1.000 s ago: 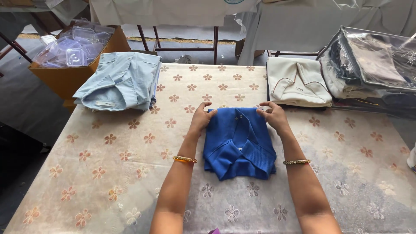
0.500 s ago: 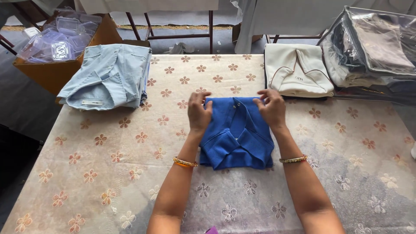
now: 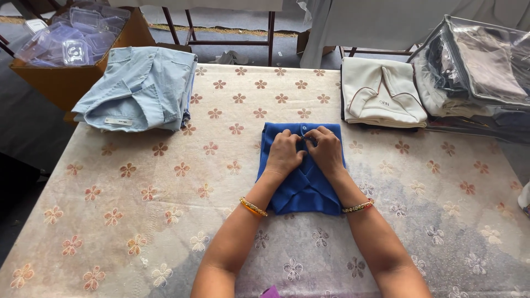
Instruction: Folding various garments including a blue shirt and a white graphic t-shirt on a table.
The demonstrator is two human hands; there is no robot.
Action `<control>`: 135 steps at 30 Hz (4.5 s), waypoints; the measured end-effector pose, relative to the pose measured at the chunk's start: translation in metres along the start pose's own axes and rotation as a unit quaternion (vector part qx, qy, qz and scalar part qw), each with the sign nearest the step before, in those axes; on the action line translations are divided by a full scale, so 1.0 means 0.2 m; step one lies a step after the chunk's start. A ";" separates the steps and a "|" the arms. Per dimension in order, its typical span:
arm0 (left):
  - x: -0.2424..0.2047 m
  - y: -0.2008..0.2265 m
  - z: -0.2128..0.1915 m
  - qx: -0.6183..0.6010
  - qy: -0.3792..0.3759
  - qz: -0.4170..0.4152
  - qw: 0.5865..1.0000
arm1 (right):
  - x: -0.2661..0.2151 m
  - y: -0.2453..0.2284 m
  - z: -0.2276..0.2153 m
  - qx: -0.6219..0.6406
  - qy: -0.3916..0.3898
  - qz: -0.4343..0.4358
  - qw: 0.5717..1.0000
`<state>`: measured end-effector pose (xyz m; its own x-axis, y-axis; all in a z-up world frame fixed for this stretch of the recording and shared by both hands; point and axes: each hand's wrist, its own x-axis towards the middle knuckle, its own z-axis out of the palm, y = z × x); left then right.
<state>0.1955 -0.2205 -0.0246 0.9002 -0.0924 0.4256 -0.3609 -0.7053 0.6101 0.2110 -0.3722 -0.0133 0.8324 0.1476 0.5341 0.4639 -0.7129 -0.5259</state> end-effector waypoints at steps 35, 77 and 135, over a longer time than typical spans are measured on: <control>0.01 -0.14 0.06 -0.100 -0.006 -0.025 0.995 | 0.03 -0.02 0.07 -0.255 -0.109 -0.145 0.950; -0.05 -0.13 -0.18 -0.051 -0.060 0.022 0.997 | -0.08 -0.13 -0.22 -0.099 -0.081 0.010 0.992; 0.23 -0.41 -0.06 -0.283 0.132 -0.316 0.896 | 0.17 0.54 -0.10 0.363 0.044 0.381 0.849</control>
<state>0.2644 -0.1577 -0.0469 0.9062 0.4219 -0.0269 0.0674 -0.0814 0.9944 0.2830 -0.4570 -0.0386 0.9635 -0.2423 -0.1137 -0.1080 0.0367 -0.9935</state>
